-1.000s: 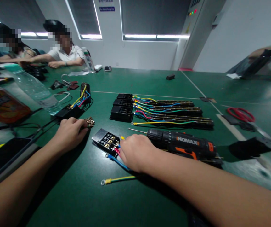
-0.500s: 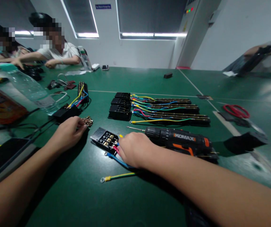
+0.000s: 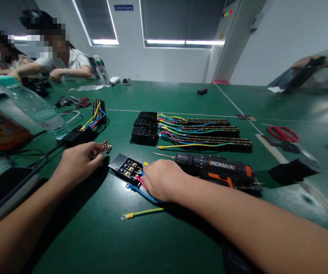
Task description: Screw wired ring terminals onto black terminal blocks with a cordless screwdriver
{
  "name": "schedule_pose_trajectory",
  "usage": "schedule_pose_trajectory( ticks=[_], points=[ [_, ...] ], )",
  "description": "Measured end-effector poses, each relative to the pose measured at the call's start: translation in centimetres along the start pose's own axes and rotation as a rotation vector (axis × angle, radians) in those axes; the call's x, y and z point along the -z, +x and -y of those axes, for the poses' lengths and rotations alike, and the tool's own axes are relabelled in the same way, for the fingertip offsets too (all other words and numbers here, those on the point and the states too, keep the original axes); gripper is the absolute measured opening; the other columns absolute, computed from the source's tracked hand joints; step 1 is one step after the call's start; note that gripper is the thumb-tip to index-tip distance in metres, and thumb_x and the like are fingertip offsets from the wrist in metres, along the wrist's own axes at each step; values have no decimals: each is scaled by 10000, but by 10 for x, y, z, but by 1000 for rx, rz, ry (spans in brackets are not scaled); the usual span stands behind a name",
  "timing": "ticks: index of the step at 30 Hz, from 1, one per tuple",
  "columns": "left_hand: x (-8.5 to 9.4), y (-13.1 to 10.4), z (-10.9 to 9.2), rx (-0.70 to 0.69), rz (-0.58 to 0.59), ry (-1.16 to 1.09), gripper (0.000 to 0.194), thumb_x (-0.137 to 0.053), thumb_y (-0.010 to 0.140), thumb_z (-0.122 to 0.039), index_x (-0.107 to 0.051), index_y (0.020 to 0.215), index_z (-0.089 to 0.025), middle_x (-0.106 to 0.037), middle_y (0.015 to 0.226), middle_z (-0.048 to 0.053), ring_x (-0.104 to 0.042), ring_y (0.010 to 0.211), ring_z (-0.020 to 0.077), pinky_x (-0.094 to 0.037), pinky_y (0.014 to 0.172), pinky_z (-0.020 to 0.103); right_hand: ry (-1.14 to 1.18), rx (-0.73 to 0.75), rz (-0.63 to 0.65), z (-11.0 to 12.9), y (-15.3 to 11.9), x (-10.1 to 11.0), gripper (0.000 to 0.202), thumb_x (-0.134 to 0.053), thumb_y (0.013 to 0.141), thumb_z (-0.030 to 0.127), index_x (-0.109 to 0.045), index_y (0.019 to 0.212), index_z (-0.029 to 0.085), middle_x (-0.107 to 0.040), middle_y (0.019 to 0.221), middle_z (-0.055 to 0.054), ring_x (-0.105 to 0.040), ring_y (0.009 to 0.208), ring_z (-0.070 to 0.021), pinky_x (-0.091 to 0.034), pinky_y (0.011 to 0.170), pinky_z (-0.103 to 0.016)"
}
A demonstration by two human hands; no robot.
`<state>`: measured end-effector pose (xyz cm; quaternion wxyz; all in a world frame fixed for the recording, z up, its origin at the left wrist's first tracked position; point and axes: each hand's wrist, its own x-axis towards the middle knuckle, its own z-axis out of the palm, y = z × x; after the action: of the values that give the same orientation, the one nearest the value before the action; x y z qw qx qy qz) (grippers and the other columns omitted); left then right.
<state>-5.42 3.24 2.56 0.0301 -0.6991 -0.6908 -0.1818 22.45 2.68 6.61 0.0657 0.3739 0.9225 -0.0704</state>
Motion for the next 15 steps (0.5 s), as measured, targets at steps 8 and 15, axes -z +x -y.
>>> schedule_pose_trajectory(
  ticks=[8,15],
  points=[
    [5,-16,-27,-153,-239,-203,191,-627,891,-352,-676,960,-181,-671,828,19,-609,702,142,-462,663,270,37,-2,-16,-2,0,-3,348,-376,1003,359,-656,1016,153,-748,980,-144,-700,891,-284,-480,737,-364],
    [1,-24,-46,-296,-314,-263,119,-682,887,-285,-668,944,-182,-643,796,-11,-584,680,114,-453,641,240,40,13,-23,-2,1,-3,353,-376,1006,354,-666,979,154,-748,985,-144,-697,905,-286,-489,765,-378]
  ],
)
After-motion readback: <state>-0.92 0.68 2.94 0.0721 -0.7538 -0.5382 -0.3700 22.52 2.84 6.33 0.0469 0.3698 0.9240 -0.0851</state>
